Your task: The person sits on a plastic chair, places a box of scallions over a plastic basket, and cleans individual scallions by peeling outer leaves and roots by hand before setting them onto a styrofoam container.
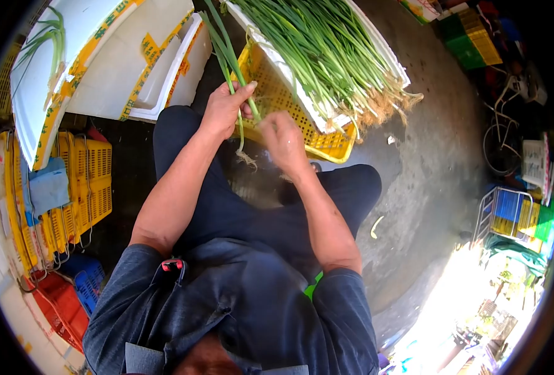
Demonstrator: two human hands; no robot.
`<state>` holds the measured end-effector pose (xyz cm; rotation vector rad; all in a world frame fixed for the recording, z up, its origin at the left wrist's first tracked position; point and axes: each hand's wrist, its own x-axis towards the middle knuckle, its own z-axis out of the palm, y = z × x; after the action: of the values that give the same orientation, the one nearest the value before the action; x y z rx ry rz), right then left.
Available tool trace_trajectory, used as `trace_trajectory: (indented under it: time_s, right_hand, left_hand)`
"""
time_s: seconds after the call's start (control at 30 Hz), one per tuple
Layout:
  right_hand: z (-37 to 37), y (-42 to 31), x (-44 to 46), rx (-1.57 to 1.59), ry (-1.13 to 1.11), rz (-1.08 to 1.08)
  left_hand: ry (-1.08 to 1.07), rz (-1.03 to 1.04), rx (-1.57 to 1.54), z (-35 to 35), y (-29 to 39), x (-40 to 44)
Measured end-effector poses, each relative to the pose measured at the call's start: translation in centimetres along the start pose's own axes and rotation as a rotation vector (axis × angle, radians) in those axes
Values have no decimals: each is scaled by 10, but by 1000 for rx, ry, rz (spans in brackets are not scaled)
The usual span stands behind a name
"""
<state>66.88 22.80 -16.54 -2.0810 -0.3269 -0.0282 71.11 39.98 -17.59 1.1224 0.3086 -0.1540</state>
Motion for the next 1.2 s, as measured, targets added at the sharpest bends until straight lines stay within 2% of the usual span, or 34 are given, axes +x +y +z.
trace_trajectory:
  time_s: [0.37, 0.57, 0.67, 0.7, 0.87, 1.07, 1.1, 1.2]
  right_hand:
    - [-4, 0, -7, -23, 41, -96]
    - [1, 1, -11, 178, 206, 23]
    - [3, 18, -9, 487, 267, 129]
    - [-3, 18, -10, 459, 206, 159]
    - [-41, -3, -26, 973, 335, 280]
    - [-125, -4, -72, 1011, 498, 274]
    - [-136, -7, -75, 960, 579, 256]
    - [-141, -14, -71, 690, 561, 318]
  left_hand:
    - [-7, 67, -7, 5, 4, -3]
    - [44, 2, -59, 5, 7, -4]
    - [61, 8, -61, 4, 5, 0]
    - [60, 10, -65, 2, 4, 1]
    - [114, -8, -124, 0, 9, 0]
    - [157, 61, -137, -6, 7, 5]
    - [154, 78, -146, -5, 6, 5]
    - [95, 56, -97, 1, 4, 4]
